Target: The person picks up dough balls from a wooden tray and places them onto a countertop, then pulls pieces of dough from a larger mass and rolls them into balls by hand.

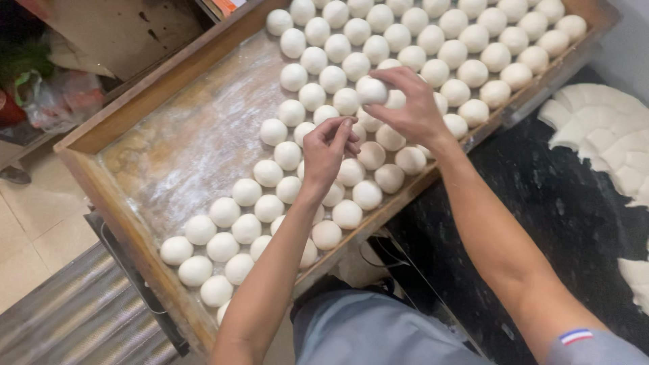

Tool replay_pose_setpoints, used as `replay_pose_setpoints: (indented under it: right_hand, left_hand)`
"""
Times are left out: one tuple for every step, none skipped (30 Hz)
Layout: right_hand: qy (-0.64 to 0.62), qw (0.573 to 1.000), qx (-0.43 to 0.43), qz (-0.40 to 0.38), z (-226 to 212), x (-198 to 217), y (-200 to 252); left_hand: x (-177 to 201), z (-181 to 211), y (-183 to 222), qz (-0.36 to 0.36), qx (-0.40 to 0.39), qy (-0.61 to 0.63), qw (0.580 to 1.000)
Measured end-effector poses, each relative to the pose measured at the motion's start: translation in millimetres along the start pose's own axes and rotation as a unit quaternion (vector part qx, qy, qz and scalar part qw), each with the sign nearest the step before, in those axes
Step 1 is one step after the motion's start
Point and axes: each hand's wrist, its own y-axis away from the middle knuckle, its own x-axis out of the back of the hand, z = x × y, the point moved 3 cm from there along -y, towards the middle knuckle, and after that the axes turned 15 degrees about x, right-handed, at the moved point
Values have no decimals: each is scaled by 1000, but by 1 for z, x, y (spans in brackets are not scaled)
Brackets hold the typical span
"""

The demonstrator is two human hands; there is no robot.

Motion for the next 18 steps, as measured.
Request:
replay_pose_setpoints:
  right_hand:
    - [12, 999, 37, -4, 5, -27, -25]
    - [24, 997, 75, -8, 11, -53, -48]
    - [8, 997, 67, -27, 20, -77, -66]
    - [-7, 997, 60, -46, 28, -100, -83]
    - [2, 996, 69, -49, 37, -121, -99]
    - [12, 995, 78, -53, 45, -140, -113]
    - [26, 994, 85, -58, 54, -153, -122]
    - [26, 994, 72, -76, 64, -165, -129]
    - [23, 994, 58, -92, 71, -178, -136]
    - [21, 993, 44, -108, 77, -186, -139]
    - [22, 993, 49, -106, 80, -189, -137]
    - [24, 993, 54, -105, 81, -190, -134]
    - [25, 993, 58, -100, 80, -189, -133]
    - [14, 997, 45, -69, 79, -180, -129]
    - [5, 999, 31, -36, 76, -164, -118]
    - [-4, 1000, 18, -3, 73, -146, -107]
    - [-18, 999, -6, 26, 71, -123, -95]
    - [-32, 997, -30, 57, 69, -98, -81]
  left_hand:
    - [15, 0, 0, 13, -2, 11, 1000]
    - [28, -1, 1, 26, -4, 22, 999]
    - [39, -2, 2, 37, -3, 21, 999]
    - [50, -3, 3, 48, -3, 21, 999]
    - [59, -3, 4, 56, -1, 19, 998]
    - [68, -4, 5, 64, 4, 18, 998]
    - [73, -7, 5, 69, 12, 21, 997]
    - [76, -10, 4, 73, 19, 23, 997]
    - [79, -11, 3, 70, 19, 26, 997]
    - [79, -11, 2, 67, 19, 29, 997]
    - [77, -12, 2, 63, 19, 32, 997]
    - [74, -12, 1, 59, 25, 37, 997]
    - [70, -11, 0, 54, 31, 39, 997]
    - [64, -10, -1, 48, 37, 41, 997]
    - [55, -8, -3, 36, 36, 41, 998]
    - [43, -6, -4, 24, 35, 40, 998]
    - [29, -4, -5, 7, 36, 39, 999]
    - [14, -2, -5, -2, 39, 27, 999]
